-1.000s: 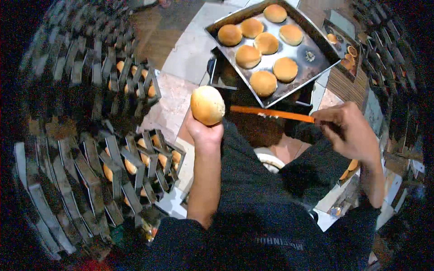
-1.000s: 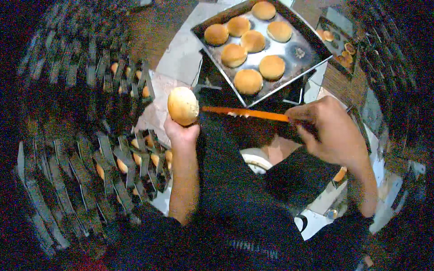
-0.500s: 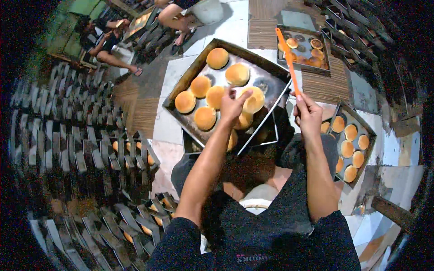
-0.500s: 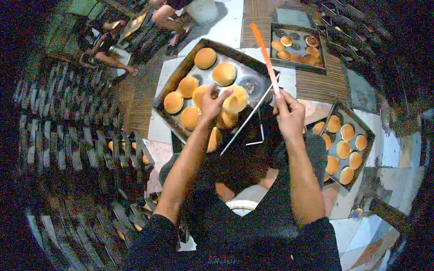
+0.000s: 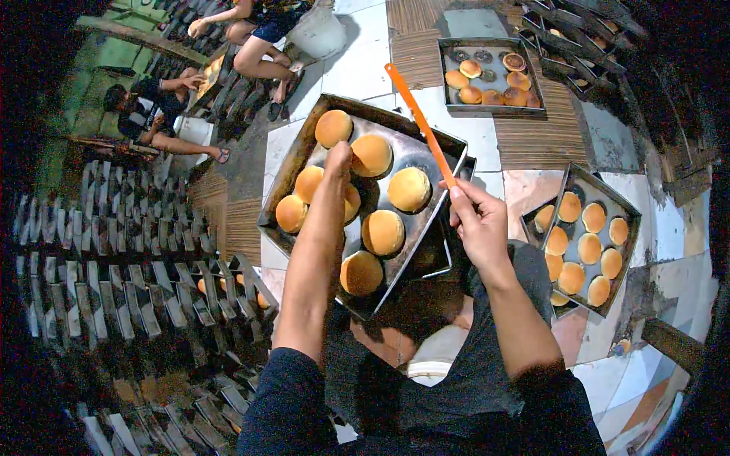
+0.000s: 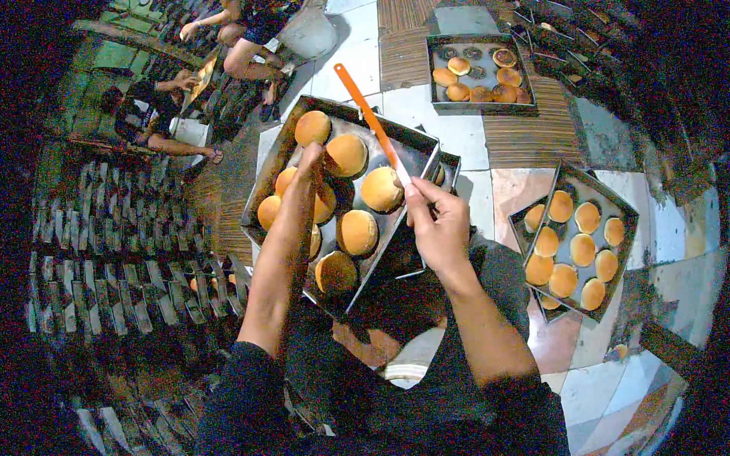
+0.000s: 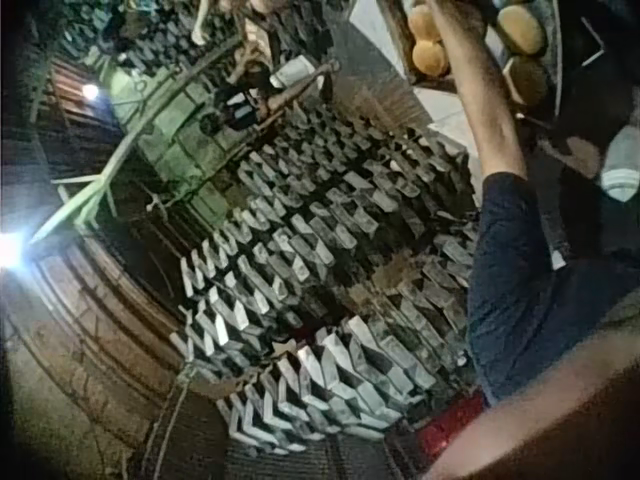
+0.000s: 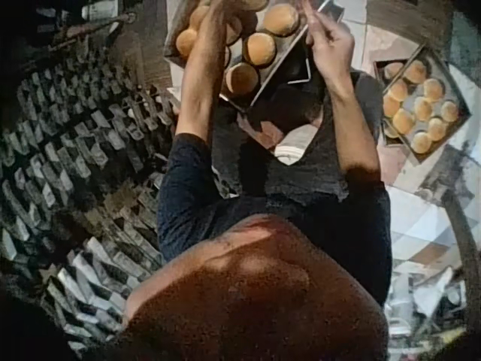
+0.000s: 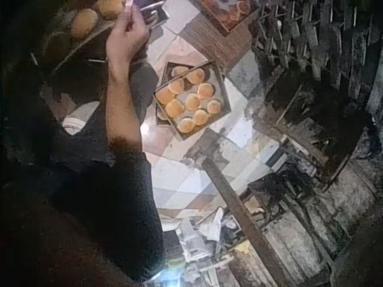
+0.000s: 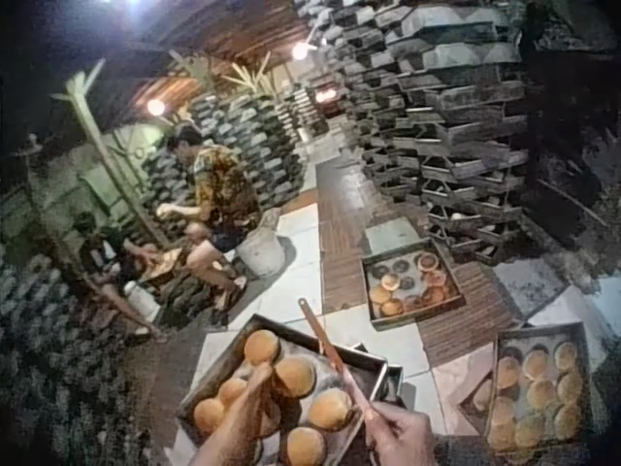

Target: Slicing and prepping bread rolls on a tray in a bakery production environment.

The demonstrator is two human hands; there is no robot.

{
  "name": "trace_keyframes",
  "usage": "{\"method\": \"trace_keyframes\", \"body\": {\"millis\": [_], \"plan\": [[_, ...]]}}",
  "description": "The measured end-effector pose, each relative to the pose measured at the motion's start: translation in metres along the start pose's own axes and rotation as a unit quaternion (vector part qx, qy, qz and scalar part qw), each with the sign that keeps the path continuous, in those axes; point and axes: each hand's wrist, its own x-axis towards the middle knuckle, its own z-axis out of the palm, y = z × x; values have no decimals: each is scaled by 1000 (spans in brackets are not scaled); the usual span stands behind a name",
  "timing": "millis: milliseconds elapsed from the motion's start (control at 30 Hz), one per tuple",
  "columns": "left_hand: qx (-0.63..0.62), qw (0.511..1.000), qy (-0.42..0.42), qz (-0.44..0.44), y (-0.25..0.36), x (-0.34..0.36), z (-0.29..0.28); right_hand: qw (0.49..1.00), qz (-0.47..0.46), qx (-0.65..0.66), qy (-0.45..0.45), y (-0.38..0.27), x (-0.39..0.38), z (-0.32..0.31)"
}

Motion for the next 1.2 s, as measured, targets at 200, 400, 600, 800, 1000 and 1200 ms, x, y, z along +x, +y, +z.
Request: {"method": "trace_keyframes", "body": {"millis": [200,400,600,800,1000,1200], "plan": [[176,962,111,175,-8,-34,7,1000,-26,0,6,14,1,-2],[-341,913,96,203,-20,-130,-25,999,-41,-24,15,20,1,2],[-694,717,48,38,-54,-314,-74,996,-54,-33,-56,3,-15,5],[-685,717,126,6,-96,-423,-93,922,-125,-230,-286,-32,-109,15],[-586,804,69,76,-101,-493,-95,789,-194,-385,-437,-118,-157,16],[-424,890,73,151,-102,-531,-100,722,-212,-445,-486,-155,-172,30]]}}
